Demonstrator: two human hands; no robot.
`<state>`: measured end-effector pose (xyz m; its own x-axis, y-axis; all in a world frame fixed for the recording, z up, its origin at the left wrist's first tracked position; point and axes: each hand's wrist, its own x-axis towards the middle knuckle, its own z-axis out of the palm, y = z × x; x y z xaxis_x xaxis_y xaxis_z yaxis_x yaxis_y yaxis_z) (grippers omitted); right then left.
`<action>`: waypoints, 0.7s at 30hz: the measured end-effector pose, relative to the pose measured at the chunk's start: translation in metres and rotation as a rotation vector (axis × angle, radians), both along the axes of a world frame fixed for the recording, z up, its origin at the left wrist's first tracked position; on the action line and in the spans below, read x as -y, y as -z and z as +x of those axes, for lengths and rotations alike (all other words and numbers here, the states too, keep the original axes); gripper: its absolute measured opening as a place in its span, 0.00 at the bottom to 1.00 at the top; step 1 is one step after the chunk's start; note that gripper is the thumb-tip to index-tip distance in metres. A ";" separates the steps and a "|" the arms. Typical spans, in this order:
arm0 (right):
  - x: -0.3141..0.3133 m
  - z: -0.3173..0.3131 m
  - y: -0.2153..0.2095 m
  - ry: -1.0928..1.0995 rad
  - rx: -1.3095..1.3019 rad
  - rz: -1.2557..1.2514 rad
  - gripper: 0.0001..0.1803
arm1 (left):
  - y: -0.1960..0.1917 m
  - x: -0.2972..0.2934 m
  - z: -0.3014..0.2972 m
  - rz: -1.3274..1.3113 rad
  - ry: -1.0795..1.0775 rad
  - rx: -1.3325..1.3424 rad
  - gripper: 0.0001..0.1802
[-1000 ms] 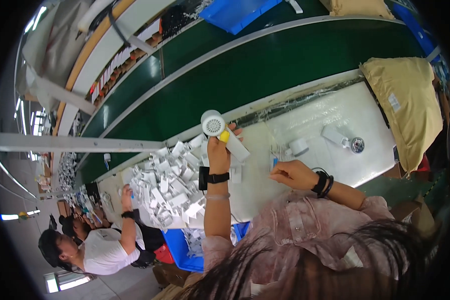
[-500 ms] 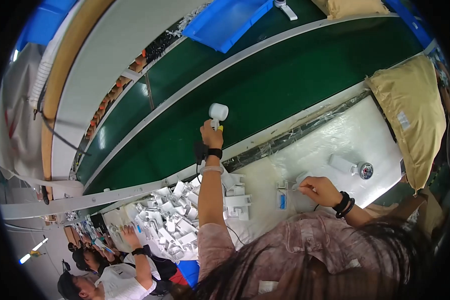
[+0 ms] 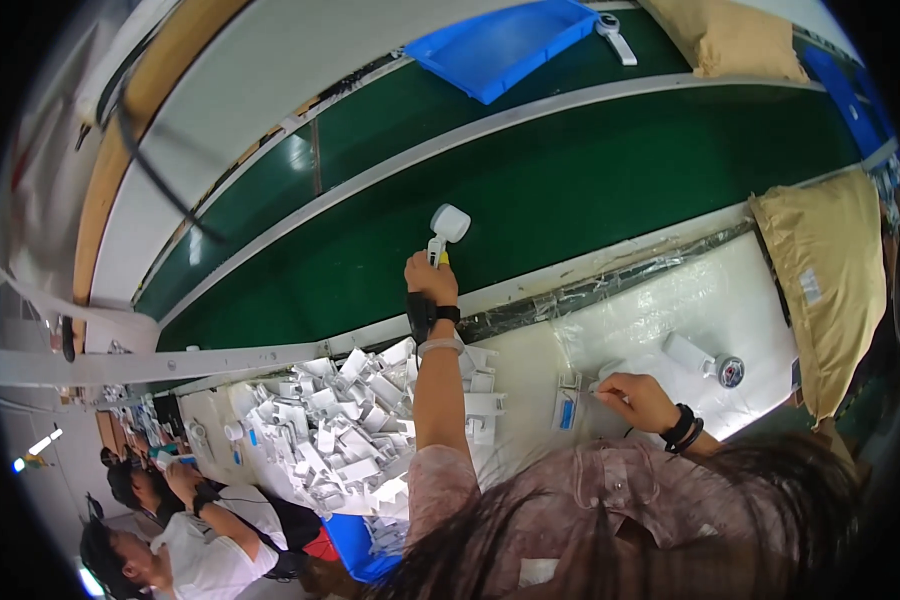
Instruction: The person assembles handheld fans by joining a base and a fan head together before placing the finished unit on a conveyor belt. This process is repeated multiple times using components from the workspace.
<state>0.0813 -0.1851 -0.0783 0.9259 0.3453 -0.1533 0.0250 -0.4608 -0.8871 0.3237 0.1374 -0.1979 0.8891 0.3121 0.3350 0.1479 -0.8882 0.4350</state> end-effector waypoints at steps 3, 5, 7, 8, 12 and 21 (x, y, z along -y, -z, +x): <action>-0.003 -0.001 -0.005 -0.022 -0.009 -0.023 0.08 | -0.008 0.004 -0.007 0.003 0.019 0.031 0.18; -0.005 -0.001 -0.007 -0.016 -0.032 -0.023 0.08 | -0.012 0.005 -0.008 -0.031 0.025 0.028 0.19; -0.007 -0.001 -0.002 -0.037 -0.021 -0.041 0.08 | -0.014 0.005 -0.012 0.029 0.110 0.122 0.20; -0.007 -0.001 -0.001 -0.054 -0.019 -0.053 0.08 | -0.016 0.004 -0.013 0.057 0.133 0.101 0.21; -0.013 0.003 -0.002 -0.070 -0.013 -0.062 0.07 | -0.015 -0.001 -0.010 0.075 0.180 0.097 0.22; -0.017 0.000 -0.001 -0.087 -0.034 -0.122 0.08 | -0.025 -0.003 -0.021 0.166 0.288 0.063 0.23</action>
<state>0.0815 -0.1685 -0.0769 0.8868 0.4011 -0.2297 0.0405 -0.5625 -0.8258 0.3028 0.1408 -0.1732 0.9087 -0.0125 0.4172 -0.1422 -0.9491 0.2812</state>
